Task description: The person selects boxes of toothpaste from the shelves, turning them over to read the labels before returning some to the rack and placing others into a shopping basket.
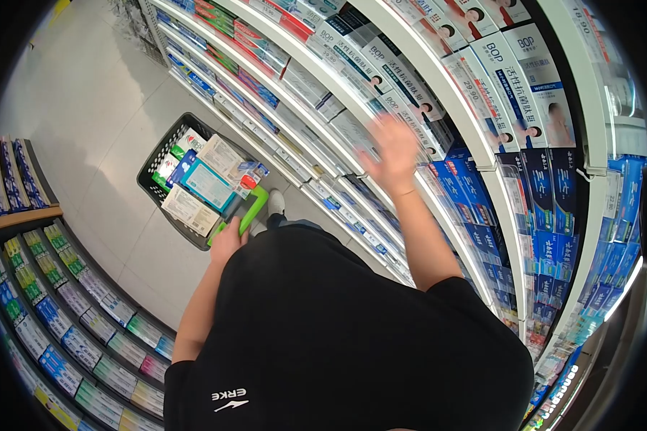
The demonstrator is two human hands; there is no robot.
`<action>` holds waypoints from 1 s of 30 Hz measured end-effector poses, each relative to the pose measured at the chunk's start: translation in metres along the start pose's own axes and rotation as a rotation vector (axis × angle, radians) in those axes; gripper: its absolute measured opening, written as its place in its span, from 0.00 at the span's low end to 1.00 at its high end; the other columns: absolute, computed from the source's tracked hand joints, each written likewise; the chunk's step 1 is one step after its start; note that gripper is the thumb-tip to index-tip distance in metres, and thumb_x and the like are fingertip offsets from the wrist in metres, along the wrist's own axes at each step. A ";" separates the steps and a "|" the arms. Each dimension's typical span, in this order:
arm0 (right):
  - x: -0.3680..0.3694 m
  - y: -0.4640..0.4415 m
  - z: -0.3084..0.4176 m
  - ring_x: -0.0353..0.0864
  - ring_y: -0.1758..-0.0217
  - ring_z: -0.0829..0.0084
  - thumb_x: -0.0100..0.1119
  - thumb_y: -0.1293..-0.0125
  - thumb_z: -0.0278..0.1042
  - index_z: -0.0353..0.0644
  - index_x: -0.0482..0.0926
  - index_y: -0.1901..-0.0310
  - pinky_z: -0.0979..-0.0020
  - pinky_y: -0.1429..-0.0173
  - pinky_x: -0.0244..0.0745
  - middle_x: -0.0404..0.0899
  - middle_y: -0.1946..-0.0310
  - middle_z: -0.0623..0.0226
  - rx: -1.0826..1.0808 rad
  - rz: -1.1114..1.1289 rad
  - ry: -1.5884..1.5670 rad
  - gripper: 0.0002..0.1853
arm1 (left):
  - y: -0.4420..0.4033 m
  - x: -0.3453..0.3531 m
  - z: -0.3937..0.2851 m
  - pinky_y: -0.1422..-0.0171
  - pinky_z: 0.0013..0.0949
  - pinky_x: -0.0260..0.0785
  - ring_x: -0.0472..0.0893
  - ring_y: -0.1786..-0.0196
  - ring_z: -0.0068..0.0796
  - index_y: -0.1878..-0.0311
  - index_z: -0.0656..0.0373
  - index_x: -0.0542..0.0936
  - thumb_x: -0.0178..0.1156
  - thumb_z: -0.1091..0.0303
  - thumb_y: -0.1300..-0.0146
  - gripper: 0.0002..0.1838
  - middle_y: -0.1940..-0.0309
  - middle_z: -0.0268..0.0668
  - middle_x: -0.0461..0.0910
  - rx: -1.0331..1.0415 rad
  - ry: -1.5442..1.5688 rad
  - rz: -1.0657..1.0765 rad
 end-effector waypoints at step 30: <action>0.226 0.054 0.198 0.88 0.66 0.49 0.48 0.28 0.35 0.45 0.69 0.47 0.51 0.67 0.82 0.82 0.63 0.49 -0.259 1.100 -0.163 0.11 | 0.003 -0.006 0.066 0.61 0.52 0.80 0.88 0.65 0.51 0.54 0.61 0.79 0.54 0.29 0.34 0.36 0.70 0.49 0.86 -0.152 -0.275 0.087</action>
Point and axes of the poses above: each hand's wrist, its own y-axis away from the middle knuckle, its own x-axis out of the palm, z = x × y, the point moved 3 cm from there along -y, towards the middle knuckle
